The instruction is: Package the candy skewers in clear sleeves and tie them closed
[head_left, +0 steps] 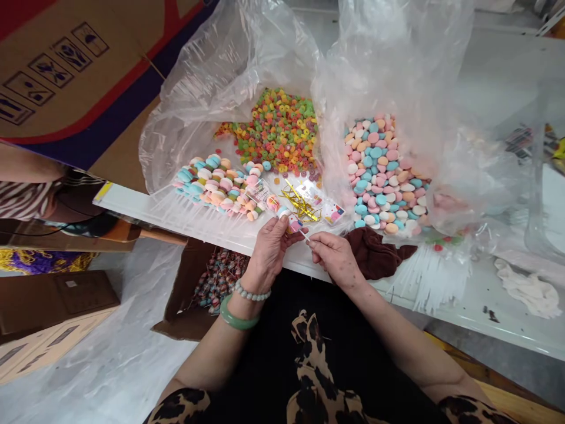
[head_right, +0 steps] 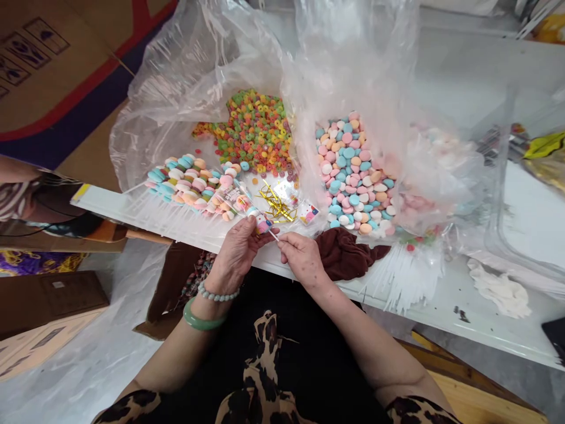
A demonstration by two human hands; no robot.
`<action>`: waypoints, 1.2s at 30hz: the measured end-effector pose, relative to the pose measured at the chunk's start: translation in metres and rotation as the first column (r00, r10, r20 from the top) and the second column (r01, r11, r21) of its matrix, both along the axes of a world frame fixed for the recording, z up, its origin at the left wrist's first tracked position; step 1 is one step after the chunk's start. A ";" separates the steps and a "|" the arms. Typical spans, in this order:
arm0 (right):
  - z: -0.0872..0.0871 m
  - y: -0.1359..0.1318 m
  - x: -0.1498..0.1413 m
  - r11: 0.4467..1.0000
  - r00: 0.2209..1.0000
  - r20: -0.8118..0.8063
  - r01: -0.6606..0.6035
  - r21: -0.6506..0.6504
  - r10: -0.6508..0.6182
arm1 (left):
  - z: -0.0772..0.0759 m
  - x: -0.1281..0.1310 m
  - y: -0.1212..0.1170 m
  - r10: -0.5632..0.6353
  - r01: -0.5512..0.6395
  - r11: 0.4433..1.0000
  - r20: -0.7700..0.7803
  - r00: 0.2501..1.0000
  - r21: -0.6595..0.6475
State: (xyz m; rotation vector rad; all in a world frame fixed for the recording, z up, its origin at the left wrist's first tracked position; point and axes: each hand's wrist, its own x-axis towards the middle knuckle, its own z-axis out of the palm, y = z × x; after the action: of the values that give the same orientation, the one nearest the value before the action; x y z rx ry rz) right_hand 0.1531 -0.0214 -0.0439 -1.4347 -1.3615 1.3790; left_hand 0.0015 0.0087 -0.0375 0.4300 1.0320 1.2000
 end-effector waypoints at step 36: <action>0.013 -0.009 -0.026 0.911 0.898 0.430 -0.095 0.402 -0.096 | 0.000 0.024 -0.028 0.165 -0.166 0.985 -0.033 0.986 -0.042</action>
State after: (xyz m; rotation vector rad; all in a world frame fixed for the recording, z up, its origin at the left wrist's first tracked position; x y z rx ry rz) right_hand 0.1268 -0.0305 -0.0309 -1.4951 -1.8109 0.7050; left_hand 0.0255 -0.0197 -0.0378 0.3330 1.1348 1.3191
